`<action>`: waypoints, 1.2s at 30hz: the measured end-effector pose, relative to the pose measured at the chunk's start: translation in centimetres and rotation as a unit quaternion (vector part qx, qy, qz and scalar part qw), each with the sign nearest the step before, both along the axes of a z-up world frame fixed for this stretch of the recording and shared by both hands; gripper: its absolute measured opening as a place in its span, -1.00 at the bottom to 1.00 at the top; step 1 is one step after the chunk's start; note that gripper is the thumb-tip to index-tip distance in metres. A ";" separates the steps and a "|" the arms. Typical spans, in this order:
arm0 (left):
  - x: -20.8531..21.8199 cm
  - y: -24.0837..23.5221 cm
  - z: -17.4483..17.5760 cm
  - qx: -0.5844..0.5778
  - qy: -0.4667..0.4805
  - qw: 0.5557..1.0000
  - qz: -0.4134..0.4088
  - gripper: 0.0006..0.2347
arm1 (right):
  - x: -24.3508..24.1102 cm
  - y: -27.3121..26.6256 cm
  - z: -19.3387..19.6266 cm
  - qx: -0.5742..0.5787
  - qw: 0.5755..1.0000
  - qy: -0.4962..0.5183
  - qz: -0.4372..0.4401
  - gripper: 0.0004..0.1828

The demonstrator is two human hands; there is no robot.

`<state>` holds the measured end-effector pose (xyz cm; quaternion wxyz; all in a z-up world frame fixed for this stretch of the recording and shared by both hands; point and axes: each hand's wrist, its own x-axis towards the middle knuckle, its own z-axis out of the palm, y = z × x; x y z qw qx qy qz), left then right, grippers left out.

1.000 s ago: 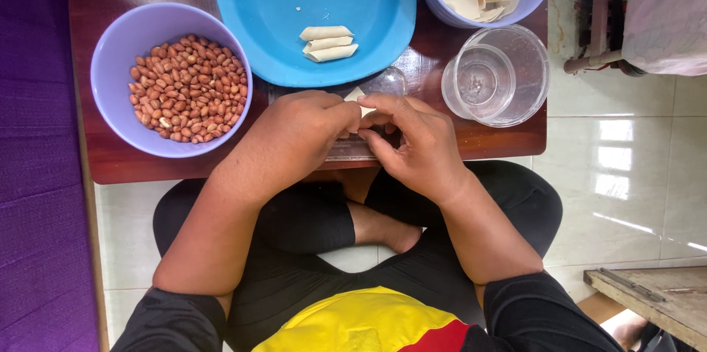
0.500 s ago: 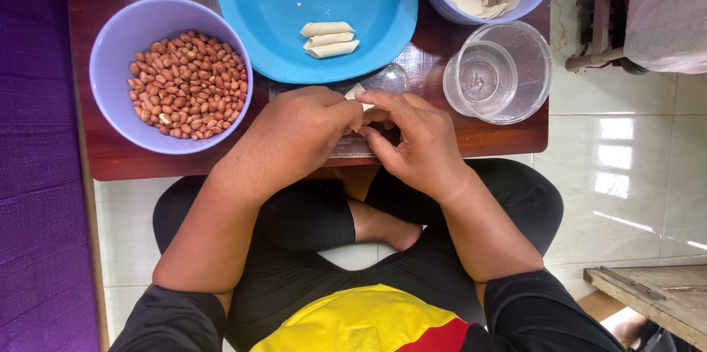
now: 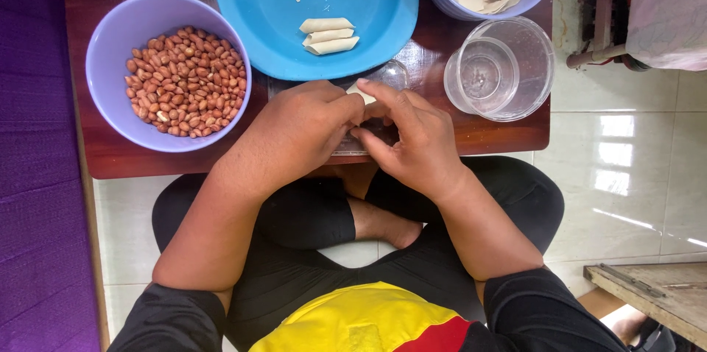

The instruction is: The person sits on the floor and wraps peanuts in small, square dough sheets. They place a peanut on a sheet, fold it into a roll, and dip the edge in water to seal it before placing the finished item on a blue plate.

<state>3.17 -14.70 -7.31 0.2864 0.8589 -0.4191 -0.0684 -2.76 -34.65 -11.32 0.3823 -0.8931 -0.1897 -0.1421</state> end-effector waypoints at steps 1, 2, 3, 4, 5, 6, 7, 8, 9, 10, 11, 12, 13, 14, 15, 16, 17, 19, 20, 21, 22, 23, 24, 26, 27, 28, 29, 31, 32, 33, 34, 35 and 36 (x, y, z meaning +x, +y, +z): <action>-0.1 -0.1 0.3 0.000 0.000 1.000 0.000 -0.86 | 0.0 0.0 0.0 0.000 1.000 0.000 0.000 -0.37; -0.2 -0.2 0.6 0.001 -0.005 1.000 0.003 -0.86 | 0.0 0.0 0.0 -0.004 1.000 -0.003 0.001 -0.36; -0.2 -0.3 0.9 0.002 -0.011 1.000 0.006 -0.85 | 0.0 0.0 -0.1 -0.008 1.000 -0.007 0.002 -0.35; -0.3 -0.3 0.9 0.002 -0.010 1.000 0.006 -0.85 | 0.0 0.0 -0.2 -0.008 1.000 -0.007 0.002 -0.35; -0.3 -0.3 1.0 0.004 -0.006 1.000 0.007 -0.84 | 0.0 0.0 -0.4 -0.018 1.000 -0.013 0.000 -0.35; -0.3 -0.3 1.0 0.005 -0.002 1.000 0.008 -0.84 | -0.1 -0.1 -0.5 -0.029 0.999 -0.020 -0.003 -0.35; -0.3 -0.3 0.8 0.005 -0.003 1.000 0.007 -0.84 | -0.1 -0.1 -0.8 -0.029 0.999 -0.020 -0.004 -0.35; -0.2 -0.3 0.5 0.006 0.004 1.000 0.009 -0.84 | -0.1 -0.1 -1.0 -0.040 0.999 -0.030 -0.007 -0.33; -0.2 -0.3 0.3 0.006 0.010 1.000 0.011 -0.83 | -0.1 -0.1 -1.3 -0.052 0.998 -0.040 -0.009 -0.32; -0.2 -0.2 0.3 0.006 0.010 1.000 0.010 -0.83 | -0.2 -0.1 -1.5 -0.052 0.998 -0.040 -0.010 -0.32; -0.2 -0.2 0.2 0.003 0.012 1.000 0.008 -0.83 | -0.2 -0.1 -1.7 -0.050 0.998 -0.045 -0.010 -0.33; -0.2 -0.2 0.2 0.000 0.013 1.000 0.007 -0.83 | -0.2 0.0 -2.0 -0.047 0.998 -0.049 -0.010 -0.34; -0.2 -0.2 0.3 0.000 0.013 1.000 0.007 -0.83 | -0.3 -0.1 -2.1 -0.047 0.998 -0.049 -0.010 -0.34; -0.2 -0.2 0.4 0.001 0.016 1.000 0.004 -0.83 | -0.4 -0.2 -2.2 -0.040 0.998 -0.038 -0.011 -0.31; -0.2 -0.3 0.5 0.001 0.019 1.000 0.001 -0.83 | -0.4 -0.3 -2.3 -0.034 0.999 -0.028 -0.013 -0.28; -0.2 -0.3 0.4 0.001 0.019 1.000 0.000 -0.83 | -0.5 -0.4 -2.0 -0.034 0.999 -0.028 -0.013 -0.28; -0.3 -0.2 0.3 -0.015 0.007 1.000 -0.005 -0.82 | -0.6 -0.5 -1.7 -0.024 1.000 0.011 -0.007 -0.24; -0.3 -0.2 0.2 -0.032 -0.005 0.999 -0.010 -0.82 | -0.7 -0.6 -1.0 -0.014 0.999 0.049 -0.001 -0.20; -0.4 -0.3 0.2 -0.039 -0.015 0.999 -0.012 -0.83 | -0.7 -0.7 -0.8 -0.007 0.997 0.070 0.009 -0.19; -0.4 -0.3 0.2 -0.046 -0.023 0.999 -0.014 -0.84 | -0.7 -0.7 -0.5 0.000 0.996 0.091 0.019 -0.17; -0.4 -0.3 0.2 -0.046 -0.023 0.999 -0.014 -0.84 | -0.6 -0.8 -0.4 0.000 0.996 0.092 0.019 -0.17; -0.4 -0.3 0.1 -0.046 -0.039 0.998 -0.015 -0.84 | -0.6 -0.8 -0.2 0.005 0.994 0.105 0.023 -0.16; -0.4 -0.2 0.1 -0.046 -0.054 0.997 -0.016 -0.84 | -0.6 -0.9 -0.1 0.010 0.993 0.118 0.028 -0.14; -0.5 -0.2 -0.4 -0.039 -0.073 0.996 -0.015 -0.86 | -0.6 -0.9 -0.1 0.008 0.993 0.119 0.027 -0.14; -0.5 -0.2 -0.7 -0.033 -0.091 0.995 -0.013 -0.88 | -0.7 -0.9 -0.1 0.005 0.993 0.119 0.026 -0.13; -0.5 -0.3 -0.8 -0.032 -0.091 0.995 -0.013 -0.88 | -0.7 -0.9 -0.3 0.005 0.992 0.119 0.026 -0.13; -0.6 -0.3 -1.0 -0.027 -0.095 0.995 -0.008 -0.90 | -0.6 -0.9 -0.4 -0.001 0.994 0.108 0.021 -0.11; -0.6 -0.3 -1.3 -0.021 -0.099 0.995 -0.004 -0.92 | -0.6 -1.0 -0.7 -0.008 0.995 0.096 0.017 -0.10; -0.5 -0.4 -1.5 -0.018 -0.102 0.995 -0.002 -0.92 | -0.6 -1.0 -0.9 -0.008 0.996 0.090 0.012 -0.12; -0.5 -0.4 -1.6 -0.016 -0.104 0.994 -0.001 -0.92 | -0.7 -1.1 -1.0 -0.008 0.996 0.085 0.007 -0.13; -0.5 -0.4 -1.6 -0.016 -0.104 0.994 -0.001 -0.92 | -0.6 -1.1 -1.0 -0.008 0.996 0.085 0.006 -0.13; -0.6 -0.4 -1.6 -0.013 -0.100 0.995 0.003 -0.91 | -0.6 -1.1 -1.0 -0.010 0.997 0.078 0.003 -0.14; -0.6 -0.4 -1.6 -0.011 -0.096 0.995 0.007 -0.90 | -0.6 -1.1 -1.0 -0.013 0.997 0.072 -0.001 -0.14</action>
